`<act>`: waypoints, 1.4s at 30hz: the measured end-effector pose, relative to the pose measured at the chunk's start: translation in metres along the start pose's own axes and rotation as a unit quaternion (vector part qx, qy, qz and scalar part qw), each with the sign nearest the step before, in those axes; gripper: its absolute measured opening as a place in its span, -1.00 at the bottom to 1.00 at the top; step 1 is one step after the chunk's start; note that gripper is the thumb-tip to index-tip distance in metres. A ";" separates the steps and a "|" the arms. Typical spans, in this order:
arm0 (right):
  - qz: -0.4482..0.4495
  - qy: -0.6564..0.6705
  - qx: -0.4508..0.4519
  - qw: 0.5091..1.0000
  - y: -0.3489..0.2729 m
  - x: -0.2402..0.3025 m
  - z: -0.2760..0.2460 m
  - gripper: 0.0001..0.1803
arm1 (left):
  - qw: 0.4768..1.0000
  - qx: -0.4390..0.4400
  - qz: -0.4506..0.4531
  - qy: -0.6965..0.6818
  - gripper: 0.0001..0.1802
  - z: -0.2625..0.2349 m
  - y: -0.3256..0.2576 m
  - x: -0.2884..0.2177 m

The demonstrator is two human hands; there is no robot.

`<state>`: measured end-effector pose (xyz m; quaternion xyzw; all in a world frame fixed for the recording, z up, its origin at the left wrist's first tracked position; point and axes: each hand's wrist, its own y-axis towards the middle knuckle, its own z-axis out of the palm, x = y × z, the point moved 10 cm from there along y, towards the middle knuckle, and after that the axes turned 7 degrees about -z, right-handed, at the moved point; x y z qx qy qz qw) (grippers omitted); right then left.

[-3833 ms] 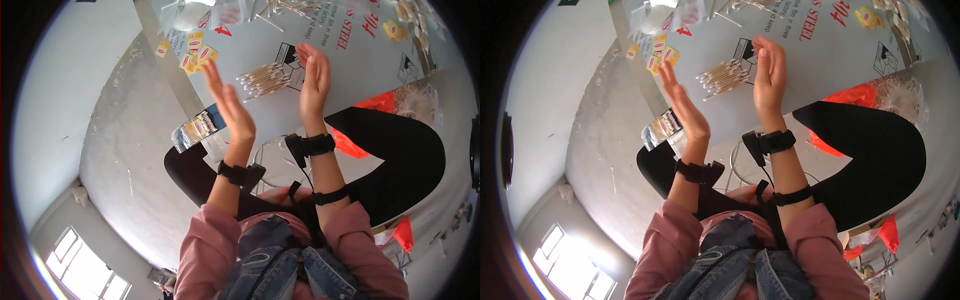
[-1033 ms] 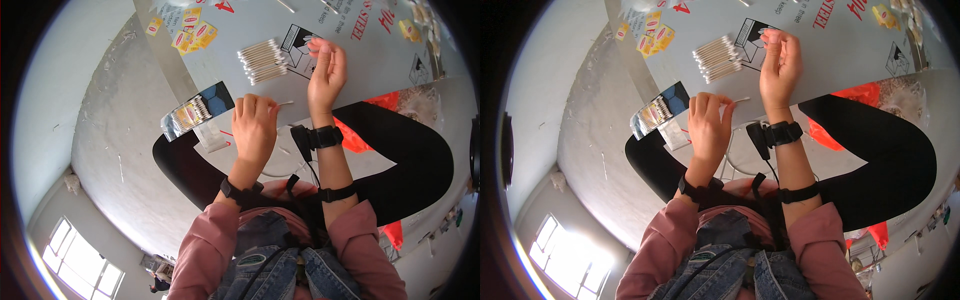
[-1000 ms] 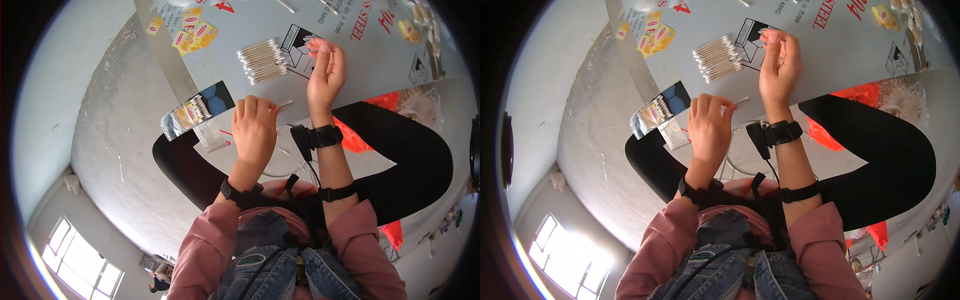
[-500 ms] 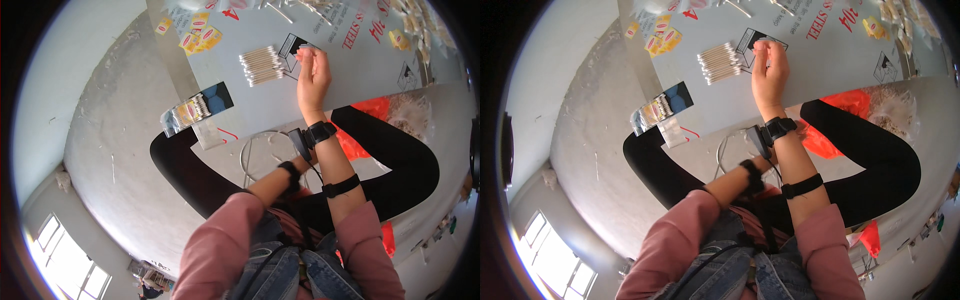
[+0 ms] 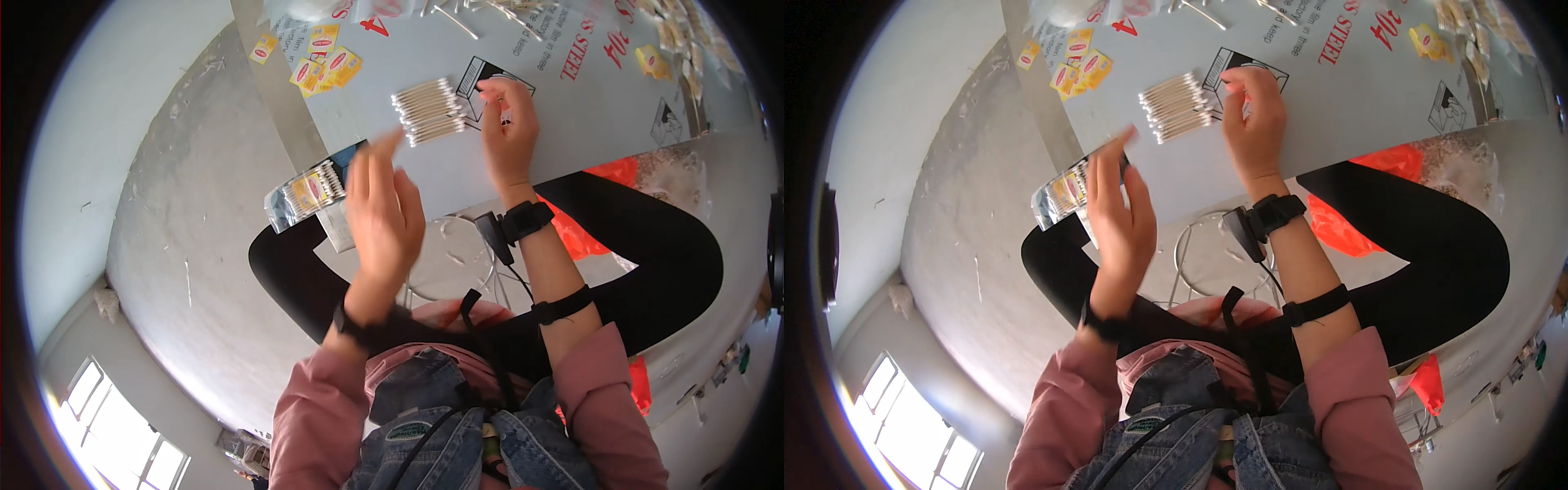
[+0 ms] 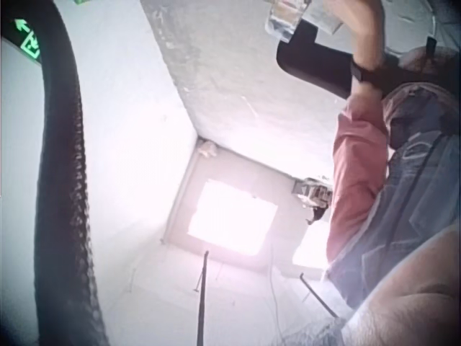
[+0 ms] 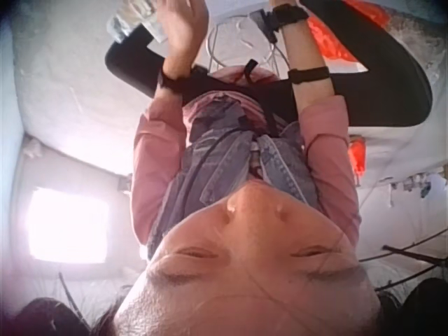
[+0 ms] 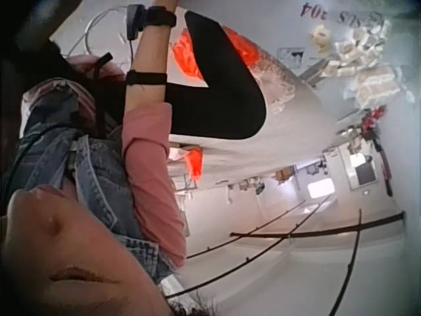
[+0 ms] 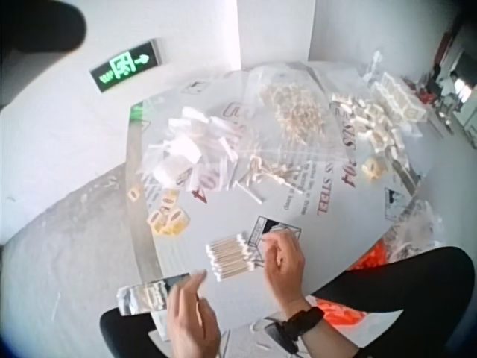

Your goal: The person gathers cotton swabs into a bundle, aligns them on the table, and slides the bundle into a plastic sleeve. After sealing the sleeve, they pick up more cotton swabs to repeat the process.

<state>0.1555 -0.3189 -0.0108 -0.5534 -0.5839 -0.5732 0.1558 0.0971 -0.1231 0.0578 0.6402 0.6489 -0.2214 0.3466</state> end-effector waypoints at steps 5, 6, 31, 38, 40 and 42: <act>-0.032 0.006 0.037 0.999 -0.003 0.010 0.009 -0.73 | 0.981 0.028 0.068 0.178 -0.30 0.073 0.025 0.035; -0.010 0.019 0.046 0.999 -0.004 0.004 0.009 -0.72 | 0.975 0.049 0.072 0.203 -0.27 0.084 0.026 0.035; -0.051 -0.002 0.087 0.995 -0.006 0.004 0.014 -0.72 | 0.959 0.094 0.070 0.258 -0.23 0.099 0.025 0.039; -0.084 -0.038 0.105 0.990 -0.005 0.007 0.018 -0.70 | 0.961 0.089 0.071 0.250 -0.23 0.098 0.026 0.039; -0.088 -0.042 0.111 0.989 -0.006 0.008 0.019 -0.70 | 0.959 0.092 0.070 0.257 -0.22 0.099 0.026 0.039; -0.082 -0.031 0.081 0.993 -0.005 0.008 0.015 -0.70 | 0.959 0.093 0.069 0.259 -0.22 0.099 0.025 0.040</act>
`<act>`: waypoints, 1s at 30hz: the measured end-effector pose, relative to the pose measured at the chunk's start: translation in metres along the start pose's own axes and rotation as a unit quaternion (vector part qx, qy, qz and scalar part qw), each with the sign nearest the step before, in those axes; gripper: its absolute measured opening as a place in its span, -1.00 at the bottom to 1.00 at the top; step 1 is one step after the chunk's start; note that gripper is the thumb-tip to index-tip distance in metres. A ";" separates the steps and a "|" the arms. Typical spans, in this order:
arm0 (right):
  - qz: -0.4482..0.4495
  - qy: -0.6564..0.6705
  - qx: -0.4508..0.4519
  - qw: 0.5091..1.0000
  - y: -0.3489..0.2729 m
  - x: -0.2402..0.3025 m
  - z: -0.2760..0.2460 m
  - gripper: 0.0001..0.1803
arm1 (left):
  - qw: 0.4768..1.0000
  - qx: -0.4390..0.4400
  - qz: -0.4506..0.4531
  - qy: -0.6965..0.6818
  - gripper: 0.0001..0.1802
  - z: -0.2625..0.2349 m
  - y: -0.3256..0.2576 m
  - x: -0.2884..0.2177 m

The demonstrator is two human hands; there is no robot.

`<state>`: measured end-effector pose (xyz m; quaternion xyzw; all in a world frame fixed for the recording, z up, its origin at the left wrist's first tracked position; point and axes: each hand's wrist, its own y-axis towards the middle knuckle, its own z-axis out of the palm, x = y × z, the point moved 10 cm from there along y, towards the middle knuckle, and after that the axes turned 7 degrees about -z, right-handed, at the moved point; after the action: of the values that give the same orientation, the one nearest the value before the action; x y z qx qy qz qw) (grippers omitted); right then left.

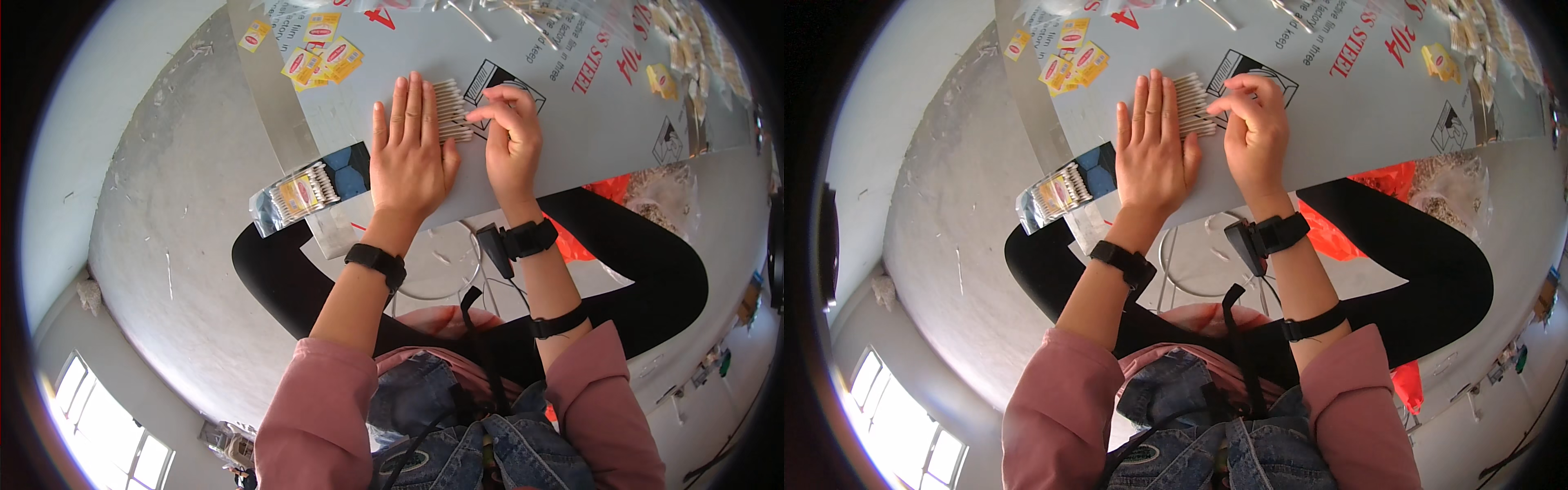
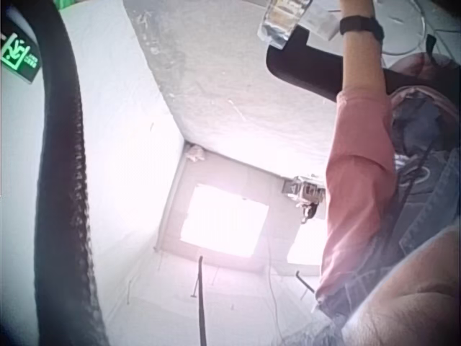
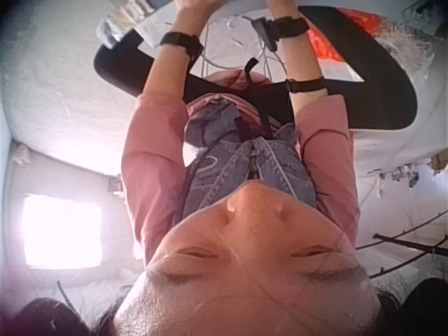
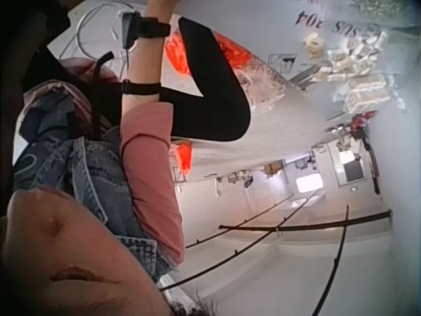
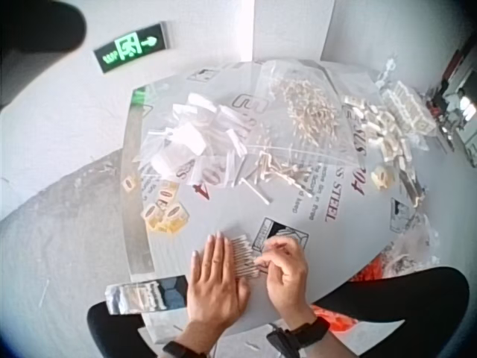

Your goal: The person gathers cotton swabs into a bundle, aligns them on the table, and slides the bundle into a plastic sleeve. After sealing the sleeve, they pick up more cotton swabs to repeat the process.

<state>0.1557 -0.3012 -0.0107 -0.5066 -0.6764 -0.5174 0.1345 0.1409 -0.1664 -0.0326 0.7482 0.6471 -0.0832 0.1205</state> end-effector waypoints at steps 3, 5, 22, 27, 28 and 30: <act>0.002 -0.036 0.004 0.999 0.001 0.001 0.000 -0.70 | 1.000 0.002 -0.002 0.001 -0.22 0.001 0.000 0.000; 0.004 -0.034 0.002 0.999 0.001 0.000 0.000 -0.70 | 1.000 0.003 -0.002 0.000 -0.22 0.001 0.000 0.000; -0.001 -0.016 0.013 1.000 0.001 0.001 0.004 -0.70 | 1.000 -0.010 -0.002 0.007 -0.21 0.000 0.000 0.000; -0.015 -0.057 0.022 0.998 0.002 0.005 0.006 -0.71 | 1.000 0.000 -0.005 -0.008 -0.21 -0.001 0.000 0.000; -0.015 -0.057 0.022 0.998 0.002 0.006 0.006 -0.71 | 1.000 -0.001 -0.004 -0.009 -0.21 -0.001 0.000 0.000; -0.014 -0.073 0.030 0.997 0.002 0.006 0.007 -0.72 | 1.000 0.000 -0.004 -0.008 -0.21 -0.001 0.000 0.000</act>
<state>0.1568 -0.2927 -0.0083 -0.5294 -0.7067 -0.4601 0.0924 0.1406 -0.1660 -0.0318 0.7449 0.6491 -0.0902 0.1252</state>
